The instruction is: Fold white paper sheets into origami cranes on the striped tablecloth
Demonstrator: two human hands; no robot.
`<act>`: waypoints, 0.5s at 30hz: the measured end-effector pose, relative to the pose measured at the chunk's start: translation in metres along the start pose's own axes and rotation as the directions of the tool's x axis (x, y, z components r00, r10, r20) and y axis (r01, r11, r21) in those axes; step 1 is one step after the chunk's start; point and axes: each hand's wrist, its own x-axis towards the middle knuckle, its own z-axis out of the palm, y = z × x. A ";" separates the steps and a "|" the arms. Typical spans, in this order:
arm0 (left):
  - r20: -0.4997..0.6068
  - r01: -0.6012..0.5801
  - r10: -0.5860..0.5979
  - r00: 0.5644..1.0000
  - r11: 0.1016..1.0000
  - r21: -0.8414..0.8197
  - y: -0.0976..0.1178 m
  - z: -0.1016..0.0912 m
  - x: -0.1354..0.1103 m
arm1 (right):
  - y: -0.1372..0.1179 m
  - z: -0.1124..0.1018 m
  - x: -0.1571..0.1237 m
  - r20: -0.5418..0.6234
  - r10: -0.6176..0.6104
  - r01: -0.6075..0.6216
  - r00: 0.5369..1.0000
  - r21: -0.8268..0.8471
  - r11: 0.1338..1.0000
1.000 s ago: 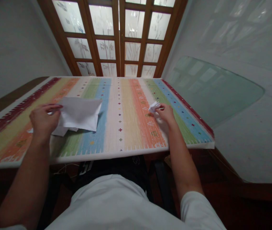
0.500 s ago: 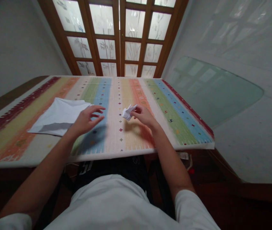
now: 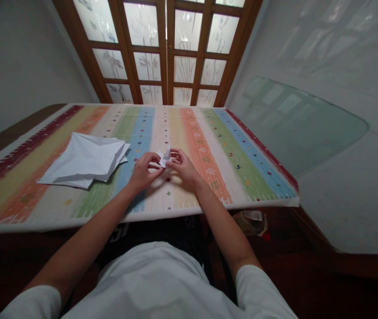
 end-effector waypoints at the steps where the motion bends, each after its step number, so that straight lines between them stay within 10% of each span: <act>1: 0.004 -0.025 0.024 1.000 0.999 0.038 0.002 0.000 0.000 | 0.001 0.001 -0.001 0.015 0.006 -0.006 1.000 0.000 1.000; 8: 0.043 -0.094 0.086 0.995 0.971 0.220 0.012 0.000 -0.003 | 0.005 -0.003 0.000 0.016 -0.030 0.032 0.999 -0.170 0.985; 15: -0.136 0.066 -0.074 0.988 0.996 -0.064 0.000 0.006 -0.004 | 0.000 0.001 -0.003 0.006 -0.083 0.083 0.997 -0.148 0.985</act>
